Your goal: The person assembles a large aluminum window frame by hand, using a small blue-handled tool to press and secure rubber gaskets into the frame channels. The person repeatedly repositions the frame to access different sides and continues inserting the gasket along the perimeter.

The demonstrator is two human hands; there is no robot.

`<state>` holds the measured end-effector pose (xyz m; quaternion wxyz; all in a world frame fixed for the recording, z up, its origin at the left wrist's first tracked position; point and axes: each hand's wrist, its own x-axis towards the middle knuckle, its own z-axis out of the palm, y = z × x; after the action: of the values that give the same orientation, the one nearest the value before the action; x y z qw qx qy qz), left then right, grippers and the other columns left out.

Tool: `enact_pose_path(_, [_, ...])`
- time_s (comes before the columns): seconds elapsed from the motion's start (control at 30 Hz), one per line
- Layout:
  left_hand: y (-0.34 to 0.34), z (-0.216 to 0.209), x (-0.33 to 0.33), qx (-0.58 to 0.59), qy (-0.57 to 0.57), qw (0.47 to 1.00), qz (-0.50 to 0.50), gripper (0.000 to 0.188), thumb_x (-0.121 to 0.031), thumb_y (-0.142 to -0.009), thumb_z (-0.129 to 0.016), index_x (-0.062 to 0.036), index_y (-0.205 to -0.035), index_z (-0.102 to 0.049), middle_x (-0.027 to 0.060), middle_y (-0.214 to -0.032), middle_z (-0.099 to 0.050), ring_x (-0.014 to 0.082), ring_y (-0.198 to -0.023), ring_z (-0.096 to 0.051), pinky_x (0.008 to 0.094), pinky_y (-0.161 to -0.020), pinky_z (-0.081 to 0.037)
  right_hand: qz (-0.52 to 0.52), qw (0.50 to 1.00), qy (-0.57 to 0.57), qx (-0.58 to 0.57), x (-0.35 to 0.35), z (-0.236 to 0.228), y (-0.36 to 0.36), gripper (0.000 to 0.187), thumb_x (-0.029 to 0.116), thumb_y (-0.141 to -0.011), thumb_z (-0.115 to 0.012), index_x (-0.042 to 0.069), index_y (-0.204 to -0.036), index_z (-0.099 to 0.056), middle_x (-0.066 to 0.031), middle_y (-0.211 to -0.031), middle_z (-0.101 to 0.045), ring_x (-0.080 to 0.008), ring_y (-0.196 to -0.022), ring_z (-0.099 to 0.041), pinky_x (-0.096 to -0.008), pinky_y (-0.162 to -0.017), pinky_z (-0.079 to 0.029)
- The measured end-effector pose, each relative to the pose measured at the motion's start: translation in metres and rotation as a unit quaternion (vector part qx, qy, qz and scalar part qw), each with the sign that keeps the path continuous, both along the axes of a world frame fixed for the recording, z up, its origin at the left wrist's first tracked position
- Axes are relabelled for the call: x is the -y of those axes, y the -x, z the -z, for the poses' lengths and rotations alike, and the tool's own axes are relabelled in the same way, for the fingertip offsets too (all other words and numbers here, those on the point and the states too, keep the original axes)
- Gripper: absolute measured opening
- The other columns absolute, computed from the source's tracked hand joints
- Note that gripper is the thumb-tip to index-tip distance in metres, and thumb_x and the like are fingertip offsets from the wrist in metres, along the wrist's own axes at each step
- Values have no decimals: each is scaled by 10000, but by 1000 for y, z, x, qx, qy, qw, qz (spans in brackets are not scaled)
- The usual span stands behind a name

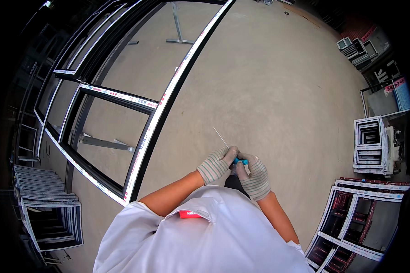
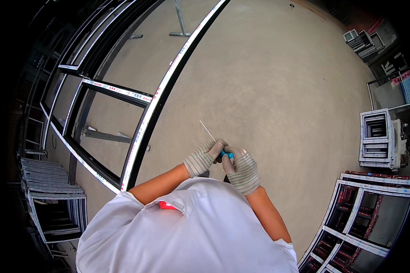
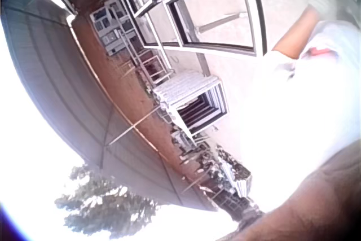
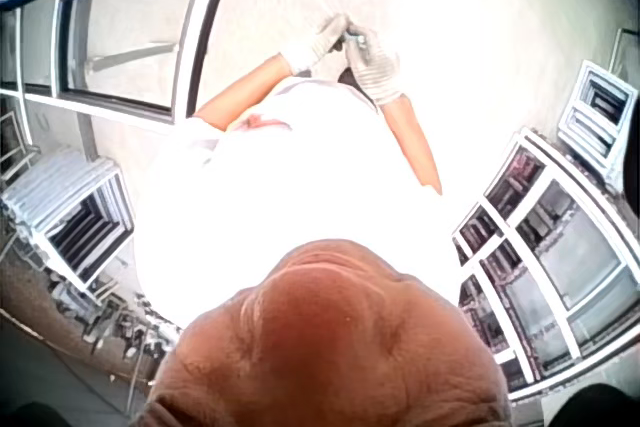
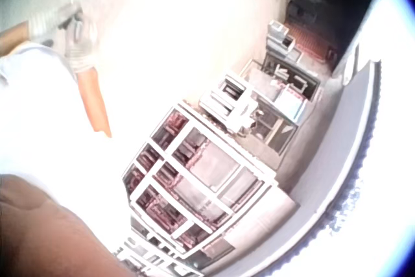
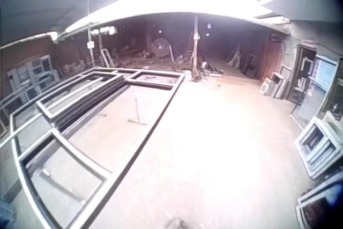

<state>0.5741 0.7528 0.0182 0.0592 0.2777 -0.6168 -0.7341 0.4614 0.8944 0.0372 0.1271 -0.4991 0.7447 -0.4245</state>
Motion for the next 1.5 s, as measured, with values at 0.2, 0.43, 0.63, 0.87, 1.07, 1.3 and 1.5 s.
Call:
enact_pose_path(0.2, [51, 5, 8, 5, 55, 987, -153, 487, -431, -1116, -440, -4, -1211, -654, 53, -941, -642, 128, -802, -599, 288, -747, -527, -55, 998, 12, 20, 40, -3, 106, 206, 121, -939, -698, 55, -1133, -680, -140, -972, -725, -307, -864, -691, -400, -771, -565])
enact_pose_path(0.43, [76, -16, 58, 169, 302, 903, -255, 432, -299, -1021, -627, 31, -1300, -637, 241, -1229, -646, 349, -1049, -699, 403, -909, -565, -85, 994, 36, 63, 99, -16, 183, 178, 119, -975, -688, 45, -1138, -683, -119, -938, -736, -267, -857, -703, -376, -784, -561])
enact_pose_path(0.63, [90, 27, 128, 194, 508, 763, -349, 510, -197, -952, -700, 7, -1400, -567, 243, -1308, -604, 389, -1144, -622, 443, -997, -512, -136, 989, 19, 63, 179, -6, 219, 190, 91, -947, -711, 50, -1131, -687, -108, -939, -736, -263, -859, -693, -372, -782, -556])
enact_pose_path(0.87, [125, 59, 226, 307, 544, 678, -388, 791, -270, -829, -743, 4, -1509, -446, 293, -1509, -394, 457, -1419, -374, 634, -1193, -253, -220, 975, 22, -19, 295, -17, 253, 205, 41, -912, -728, 67, -1112, -692, -96, -954, -731, -268, -872, -689, -371, -792, -553])
enact_pose_path(1.07, [142, 56, 271, 405, 457, 704, -363, 870, -311, -802, -749, -3, -1542, -410, 331, -1559, -315, 495, -1487, -271, 677, -1209, -169, -326, 944, -10, -50, 405, -34, 264, 219, 29, -889, -738, 68, -1100, -692, -97, -971, -725, -268, -878, -688, -373, -786, -550])
enact_pose_path(1.3, [163, 55, 291, 467, 391, 702, -369, 906, -365, -838, -735, -5, -1579, -358, 345, -1600, -269, 513, -1510, -233, 706, -1207, -104, -463, 884, -43, -43, 503, -29, 270, 205, 79, -897, -742, 70, -1097, -698, -115, -965, -722, -300, -870, -687, -392, -775, -550])
enact_pose_path(1.5, [182, 60, 306, 503, 376, 648, -431, 880, -346, -831, -741, -79, -1580, -366, 320, -1598, -307, 491, -1511, -267, 763, -1165, -134, -592, 801, -76, -40, 581, -25, 273, 193, 145, -912, -737, 47, -1077, -714, -134, -944, -713, -314, -847, -675, -403, -760, -545])
